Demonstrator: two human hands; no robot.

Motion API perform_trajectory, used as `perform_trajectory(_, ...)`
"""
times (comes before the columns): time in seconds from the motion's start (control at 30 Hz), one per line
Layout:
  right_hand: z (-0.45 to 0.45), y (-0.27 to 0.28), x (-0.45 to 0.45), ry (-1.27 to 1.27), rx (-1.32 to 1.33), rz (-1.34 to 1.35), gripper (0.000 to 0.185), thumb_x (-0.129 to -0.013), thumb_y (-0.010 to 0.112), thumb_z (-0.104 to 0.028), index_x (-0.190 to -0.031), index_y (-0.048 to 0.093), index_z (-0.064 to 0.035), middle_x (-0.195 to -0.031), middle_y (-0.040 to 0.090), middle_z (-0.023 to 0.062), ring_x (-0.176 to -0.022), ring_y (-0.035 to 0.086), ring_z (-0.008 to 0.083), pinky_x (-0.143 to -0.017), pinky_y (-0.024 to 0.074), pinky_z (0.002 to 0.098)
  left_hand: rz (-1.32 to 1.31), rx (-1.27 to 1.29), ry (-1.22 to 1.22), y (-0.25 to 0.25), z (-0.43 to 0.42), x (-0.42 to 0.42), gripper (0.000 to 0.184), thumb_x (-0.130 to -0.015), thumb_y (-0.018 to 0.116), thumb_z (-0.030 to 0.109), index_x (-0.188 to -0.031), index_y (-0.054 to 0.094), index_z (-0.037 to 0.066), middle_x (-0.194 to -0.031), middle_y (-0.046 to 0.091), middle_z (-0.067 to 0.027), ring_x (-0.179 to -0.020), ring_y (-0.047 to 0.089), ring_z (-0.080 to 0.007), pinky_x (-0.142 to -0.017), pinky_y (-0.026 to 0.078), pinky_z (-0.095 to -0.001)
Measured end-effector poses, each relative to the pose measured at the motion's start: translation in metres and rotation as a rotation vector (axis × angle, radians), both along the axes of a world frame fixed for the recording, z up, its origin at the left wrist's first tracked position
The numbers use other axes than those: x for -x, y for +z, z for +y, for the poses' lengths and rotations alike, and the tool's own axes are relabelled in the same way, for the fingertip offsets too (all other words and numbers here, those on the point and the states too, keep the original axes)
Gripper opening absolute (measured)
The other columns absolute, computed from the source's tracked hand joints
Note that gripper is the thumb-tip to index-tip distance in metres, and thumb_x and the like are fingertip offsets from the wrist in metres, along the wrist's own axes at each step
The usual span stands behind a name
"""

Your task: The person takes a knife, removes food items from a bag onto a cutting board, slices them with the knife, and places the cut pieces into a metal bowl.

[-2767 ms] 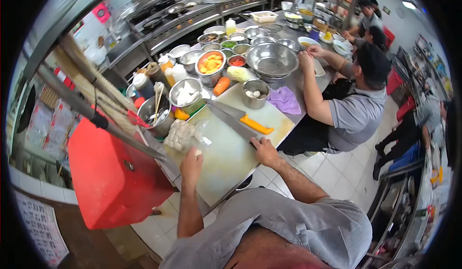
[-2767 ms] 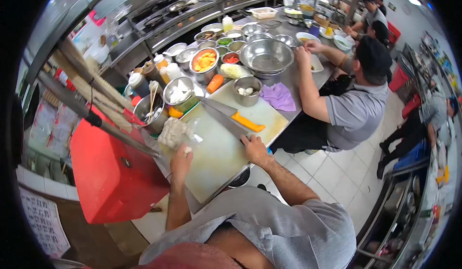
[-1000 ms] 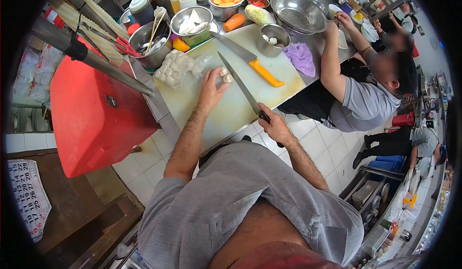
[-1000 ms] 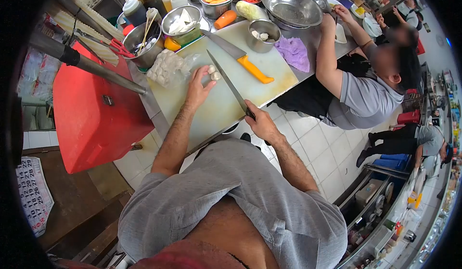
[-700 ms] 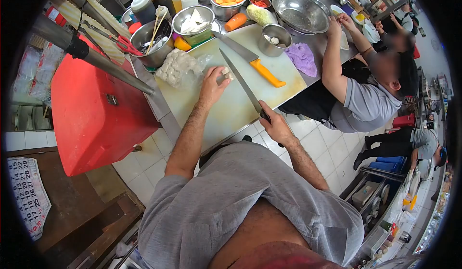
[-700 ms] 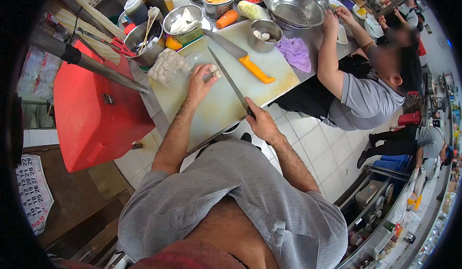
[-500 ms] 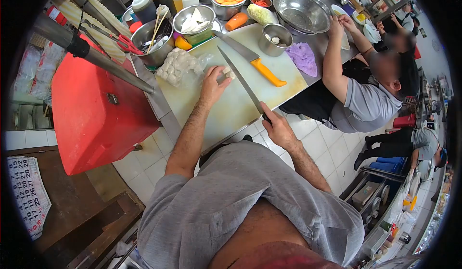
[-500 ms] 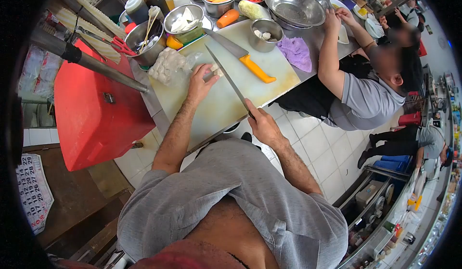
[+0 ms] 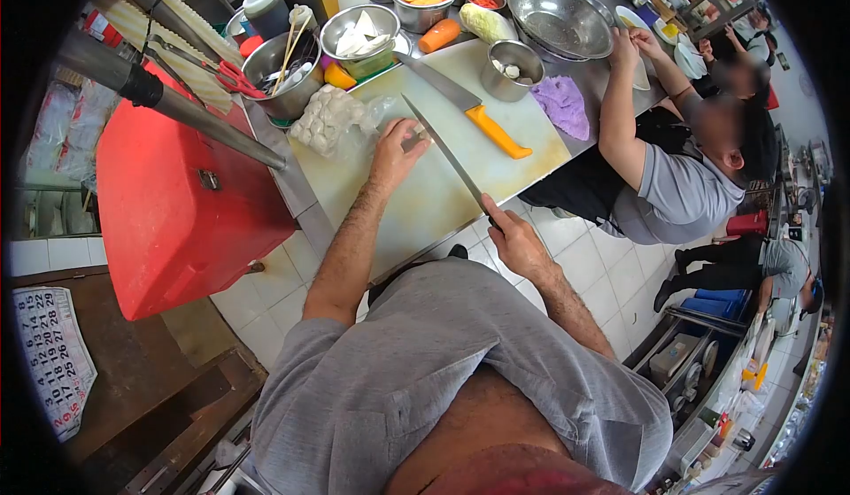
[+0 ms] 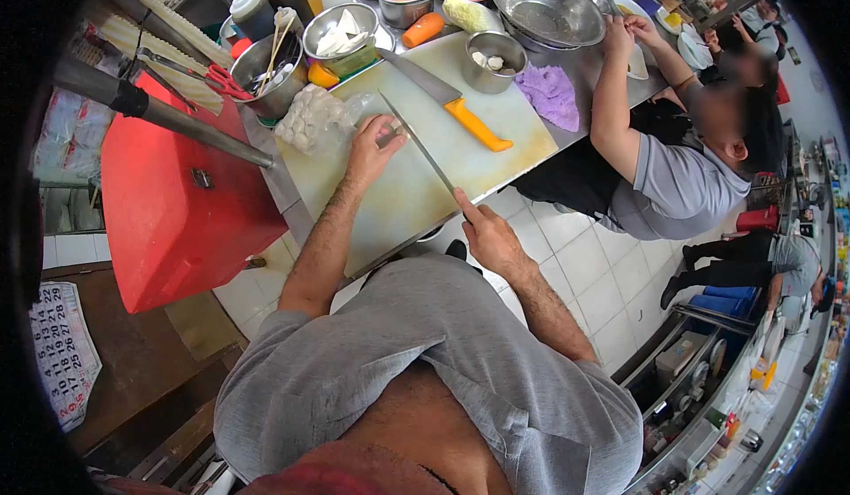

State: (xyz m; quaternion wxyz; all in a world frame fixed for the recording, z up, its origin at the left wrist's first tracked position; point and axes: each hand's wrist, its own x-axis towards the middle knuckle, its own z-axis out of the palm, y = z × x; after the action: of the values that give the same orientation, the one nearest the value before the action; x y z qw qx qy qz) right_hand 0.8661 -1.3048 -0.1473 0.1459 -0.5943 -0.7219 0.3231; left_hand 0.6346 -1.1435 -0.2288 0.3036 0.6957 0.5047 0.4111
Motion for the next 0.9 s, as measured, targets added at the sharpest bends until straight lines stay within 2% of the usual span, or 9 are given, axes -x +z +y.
perform_trajectory(0.27, 0.012, -0.007, 0.010, -0.013, 0.046, -0.019, 0.064, -0.087, 0.055, -0.001, -0.144, 0.032, -0.0152, -0.102, 0.060, 0.0238, -0.093, 0.060, 0.0398, -0.082, 0.0488, 0.0440, -0.014, -0.010, -0.015, -0.008, 0.005, 0.002, 0.040, -0.078, 0.073, 0.015, -0.111, 0.058, 0.000, -0.104, 0.058, -0.0103, -0.087, 0.058, -0.0207, -0.078, 0.050, -0.0327)
perform_trajectory(0.33, 0.016, -0.016, 0.011, 0.018, -0.038, 0.022, 0.061, -0.088, 0.051, -0.004, -0.144, 0.031, -0.0132, -0.091, 0.057, 0.0225, -0.082, 0.060, 0.0393, -0.076, 0.0497, 0.0459, -0.018, 0.001, -0.014, -0.007, 0.006, 0.001, 0.040, -0.078, 0.073, 0.015, -0.112, 0.058, 0.000, -0.104, 0.058, -0.0102, -0.087, 0.058, -0.0207, -0.078, 0.050, -0.0327)
perform_trajectory(0.4, 0.024, -0.027, 0.014, 0.018, -0.053, 0.057, 0.060, -0.088, 0.051, -0.004, -0.144, 0.031, -0.0121, -0.093, 0.058, 0.0240, -0.084, 0.060, 0.0401, -0.077, 0.0493, 0.0458, -0.019, 0.013, -0.017, -0.008, 0.006, 0.002, 0.040, -0.077, 0.073, 0.015, -0.112, 0.058, 0.000, -0.103, 0.057, -0.0102, -0.088, 0.058, -0.0207, -0.078, 0.050, -0.0326)
perform_trajectory(0.47, 0.034, -0.033, 0.019, 0.012, -0.066, 0.093, 0.060, -0.087, 0.051, -0.003, -0.144, 0.032, -0.0109, -0.094, 0.058, 0.0255, -0.086, 0.060, 0.0410, -0.078, 0.0489, 0.0458, -0.017, -0.009, -0.011, -0.010, 0.007, 0.002, 0.040, -0.077, 0.072, 0.015, -0.111, 0.057, 0.002, -0.107, 0.057, -0.0121, -0.087, 0.060, -0.0243, -0.078, 0.050, -0.0359)
perform_trajectory(0.53, 0.044, -0.029, 0.025, 0.011, 0.015, 0.099, 0.057, -0.087, 0.052, 0.000, -0.141, 0.034, -0.0061, -0.125, 0.053, 0.0264, -0.112, 0.054, 0.0383, -0.092, 0.0458, 0.0405, -0.033, -0.005, -0.002, -0.013, 0.007, 0.001, 0.040, -0.076, 0.072, 0.016, -0.111, 0.057, 0.002, -0.107, 0.056, -0.0124, -0.087, 0.060, -0.0246, -0.078, 0.050, -0.0361)
perform_trajectory(0.57, 0.042, -0.031, 0.024, 0.005, 0.011, 0.100, 0.057, -0.087, 0.052, 0.000, -0.141, 0.034, -0.0061, -0.125, 0.053, 0.0264, -0.112, 0.054, 0.0383, -0.092, 0.0458, 0.0405, -0.047, -0.004, 0.013, -0.014, 0.008, 0.000, 0.040, -0.076, 0.072, 0.016, -0.111, 0.057, 0.002, -0.107, 0.056, -0.0127, -0.088, 0.060, -0.0249, -0.078, 0.050, -0.0364)
perform_trajectory(0.63, 0.039, -0.035, 0.021, 0.031, -0.125, 0.172, 0.059, -0.087, 0.051, -0.002, -0.142, 0.032, -0.0064, -0.096, 0.060, 0.0291, -0.092, 0.059, 0.0421, -0.082, 0.0472, 0.0455, -0.030, -0.016, 0.024, -0.013, 0.005, -0.003, 0.040, -0.077, 0.072, 0.017, -0.111, 0.057, 0.002, -0.107, 0.056, -0.0127, -0.089, 0.059, -0.0253, -0.079, 0.050, -0.0366)
perform_trajectory(0.77, 0.014, -0.015, 0.015, -0.025, 0.043, 0.092, 0.060, -0.086, 0.052, -0.002, -0.142, 0.033, -0.0061, -0.100, 0.060, 0.0294, -0.093, 0.059, 0.0430, -0.083, 0.0471, 0.0459, -0.002, -0.018, 0.089, -0.012, 0.007, -0.004, 0.037, -0.078, 0.072, 0.015, -0.110, 0.057, 0.003, -0.104, 0.056, -0.0106, -0.092, 0.059, -0.0231, -0.080, 0.050, -0.0345)
perform_trajectory(0.9, 0.005, -0.020, 0.009, -0.009, -0.077, 0.142, 0.060, -0.085, 0.054, -0.003, -0.142, 0.035, -0.0105, -0.097, 0.061, 0.0260, -0.093, 0.060, 0.0411, -0.082, 0.0486, 0.0450, -0.023, -0.040, 0.048, -0.014, 0.006, -0.001, 0.035, -0.079, 0.071, 0.015, -0.109, 0.057, 0.003, -0.105, 0.056, -0.0107, -0.092, 0.059, -0.0233, -0.080, 0.050, -0.0342)
